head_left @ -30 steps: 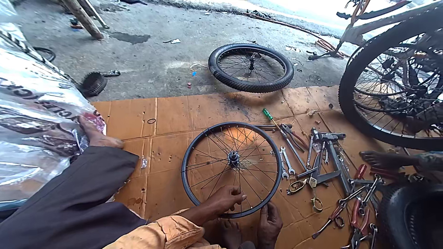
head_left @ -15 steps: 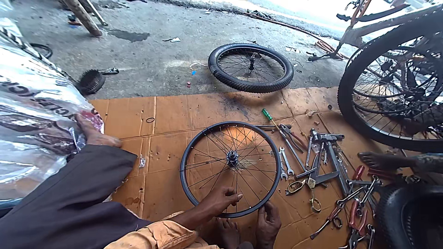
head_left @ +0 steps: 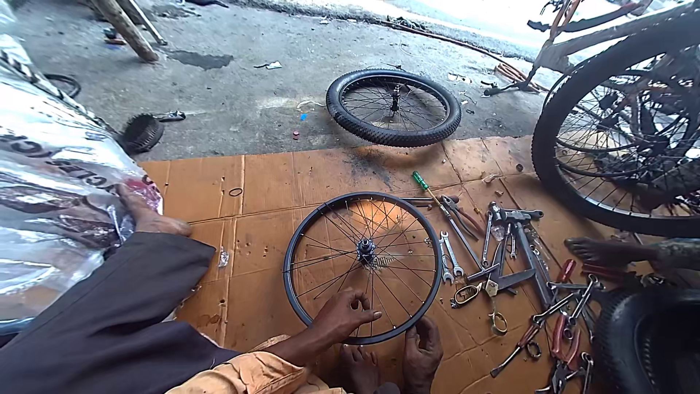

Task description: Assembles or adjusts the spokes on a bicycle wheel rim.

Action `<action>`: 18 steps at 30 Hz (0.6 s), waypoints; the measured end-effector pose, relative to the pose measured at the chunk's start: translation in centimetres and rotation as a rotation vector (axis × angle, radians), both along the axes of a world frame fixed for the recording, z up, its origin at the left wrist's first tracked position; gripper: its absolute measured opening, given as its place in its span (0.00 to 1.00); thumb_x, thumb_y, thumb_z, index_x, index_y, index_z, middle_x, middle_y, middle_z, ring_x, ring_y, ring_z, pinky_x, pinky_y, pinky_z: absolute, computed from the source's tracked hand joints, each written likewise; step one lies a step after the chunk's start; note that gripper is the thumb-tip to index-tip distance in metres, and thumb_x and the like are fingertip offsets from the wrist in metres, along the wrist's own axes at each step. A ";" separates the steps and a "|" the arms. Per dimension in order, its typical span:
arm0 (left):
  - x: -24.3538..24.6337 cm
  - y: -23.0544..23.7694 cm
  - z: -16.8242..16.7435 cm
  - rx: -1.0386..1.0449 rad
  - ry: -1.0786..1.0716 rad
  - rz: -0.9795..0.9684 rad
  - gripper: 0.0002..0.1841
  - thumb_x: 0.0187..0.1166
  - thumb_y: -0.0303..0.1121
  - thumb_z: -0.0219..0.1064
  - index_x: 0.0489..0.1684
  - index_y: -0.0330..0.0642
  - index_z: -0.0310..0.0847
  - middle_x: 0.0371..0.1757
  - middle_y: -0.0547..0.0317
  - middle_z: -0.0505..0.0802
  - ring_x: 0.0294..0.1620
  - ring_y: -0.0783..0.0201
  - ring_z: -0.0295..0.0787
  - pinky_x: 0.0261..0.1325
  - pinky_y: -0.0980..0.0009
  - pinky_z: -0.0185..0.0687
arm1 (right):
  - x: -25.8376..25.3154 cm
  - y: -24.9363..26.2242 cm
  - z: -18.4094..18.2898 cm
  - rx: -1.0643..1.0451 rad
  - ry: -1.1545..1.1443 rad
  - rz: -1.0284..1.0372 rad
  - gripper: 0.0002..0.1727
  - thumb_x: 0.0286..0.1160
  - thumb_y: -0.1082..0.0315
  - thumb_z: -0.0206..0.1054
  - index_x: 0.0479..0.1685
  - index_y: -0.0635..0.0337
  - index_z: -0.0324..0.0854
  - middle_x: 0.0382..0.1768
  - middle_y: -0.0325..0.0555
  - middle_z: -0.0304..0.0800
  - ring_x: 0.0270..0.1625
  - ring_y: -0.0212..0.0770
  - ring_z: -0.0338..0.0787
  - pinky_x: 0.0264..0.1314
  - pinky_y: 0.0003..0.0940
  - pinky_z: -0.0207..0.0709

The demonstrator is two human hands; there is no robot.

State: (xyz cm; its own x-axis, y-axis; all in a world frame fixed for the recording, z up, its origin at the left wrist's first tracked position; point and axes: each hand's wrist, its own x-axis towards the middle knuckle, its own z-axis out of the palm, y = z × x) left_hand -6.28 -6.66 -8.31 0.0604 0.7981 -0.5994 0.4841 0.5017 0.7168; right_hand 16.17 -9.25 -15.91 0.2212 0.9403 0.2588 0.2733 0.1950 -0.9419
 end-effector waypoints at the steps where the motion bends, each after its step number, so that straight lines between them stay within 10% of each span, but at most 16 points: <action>1: -0.1 0.0 0.1 -0.017 0.005 -0.015 0.27 0.66 0.64 0.76 0.50 0.51 0.87 0.49 0.57 0.84 0.47 0.60 0.82 0.54 0.59 0.79 | 0.0 0.0 0.0 0.003 -0.002 -0.005 0.11 0.61 0.76 0.67 0.43 0.68 0.86 0.38 0.45 0.90 0.39 0.32 0.91 0.47 0.25 0.89; 18: -0.8 1.4 -1.6 -0.283 -0.459 -0.328 0.16 0.85 0.46 0.68 0.57 0.43 0.85 0.41 0.60 0.90 0.36 0.69 0.85 0.44 0.69 0.83 | 0.5 0.1 -0.5 -0.003 -0.010 0.011 0.11 0.61 0.76 0.67 0.42 0.69 0.87 0.40 0.45 0.91 0.40 0.32 0.92 0.48 0.25 0.90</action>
State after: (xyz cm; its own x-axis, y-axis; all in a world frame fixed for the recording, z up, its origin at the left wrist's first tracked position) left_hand -7.08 -5.27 -9.89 0.5765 0.5085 -0.6396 0.3196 0.5800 0.7493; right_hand 16.66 -9.12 -16.39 0.2087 0.9433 0.2581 0.2806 0.1951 -0.9398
